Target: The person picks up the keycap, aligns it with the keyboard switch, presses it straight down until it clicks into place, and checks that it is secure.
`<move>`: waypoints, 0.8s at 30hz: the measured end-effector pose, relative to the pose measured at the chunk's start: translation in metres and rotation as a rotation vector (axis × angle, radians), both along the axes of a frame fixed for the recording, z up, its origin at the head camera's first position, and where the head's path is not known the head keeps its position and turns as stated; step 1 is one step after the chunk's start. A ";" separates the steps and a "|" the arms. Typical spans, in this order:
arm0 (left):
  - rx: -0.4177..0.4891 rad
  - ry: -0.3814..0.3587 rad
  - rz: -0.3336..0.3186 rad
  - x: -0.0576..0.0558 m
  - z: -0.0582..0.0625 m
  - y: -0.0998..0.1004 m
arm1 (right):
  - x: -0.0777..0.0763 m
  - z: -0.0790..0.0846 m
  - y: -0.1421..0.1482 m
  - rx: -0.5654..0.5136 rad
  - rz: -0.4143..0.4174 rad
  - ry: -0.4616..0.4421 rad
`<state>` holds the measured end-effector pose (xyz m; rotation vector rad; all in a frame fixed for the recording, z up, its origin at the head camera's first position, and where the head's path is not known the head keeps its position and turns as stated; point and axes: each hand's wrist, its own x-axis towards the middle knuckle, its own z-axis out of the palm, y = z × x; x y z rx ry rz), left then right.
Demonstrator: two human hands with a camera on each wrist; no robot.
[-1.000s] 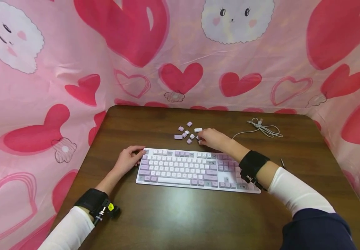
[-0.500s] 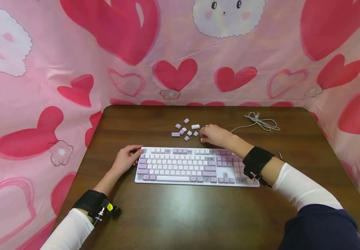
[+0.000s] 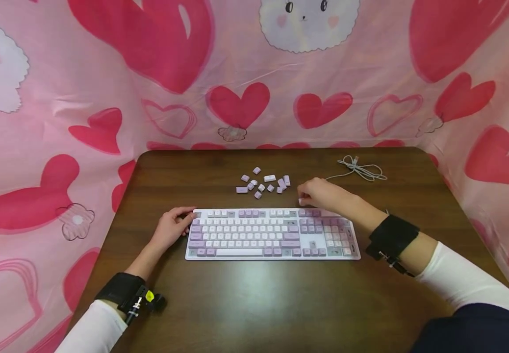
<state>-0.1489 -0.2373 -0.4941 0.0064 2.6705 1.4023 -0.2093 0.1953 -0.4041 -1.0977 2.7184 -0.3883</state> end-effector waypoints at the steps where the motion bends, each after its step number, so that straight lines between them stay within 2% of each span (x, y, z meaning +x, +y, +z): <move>1: -0.001 0.002 0.001 0.000 0.000 0.000 | 0.003 0.000 0.005 -0.004 -0.002 0.000; 6: -0.012 -0.007 -0.001 -0.001 -0.001 -0.003 | 0.017 -0.001 0.028 -0.013 -0.010 -0.004; 11: -0.014 -0.037 0.004 0.000 -0.001 -0.003 | 0.032 0.000 0.048 -0.013 -0.054 -0.039; 16: -0.010 -0.023 -0.002 -0.001 -0.002 -0.003 | 0.044 0.003 0.065 0.009 -0.082 -0.061; 20: -0.009 -0.015 -0.010 -0.004 0.000 -0.003 | 0.050 0.004 0.074 0.027 -0.091 -0.101; 24: -0.016 -0.046 -0.010 -0.004 0.000 -0.003 | 0.055 0.002 0.081 0.045 -0.104 -0.166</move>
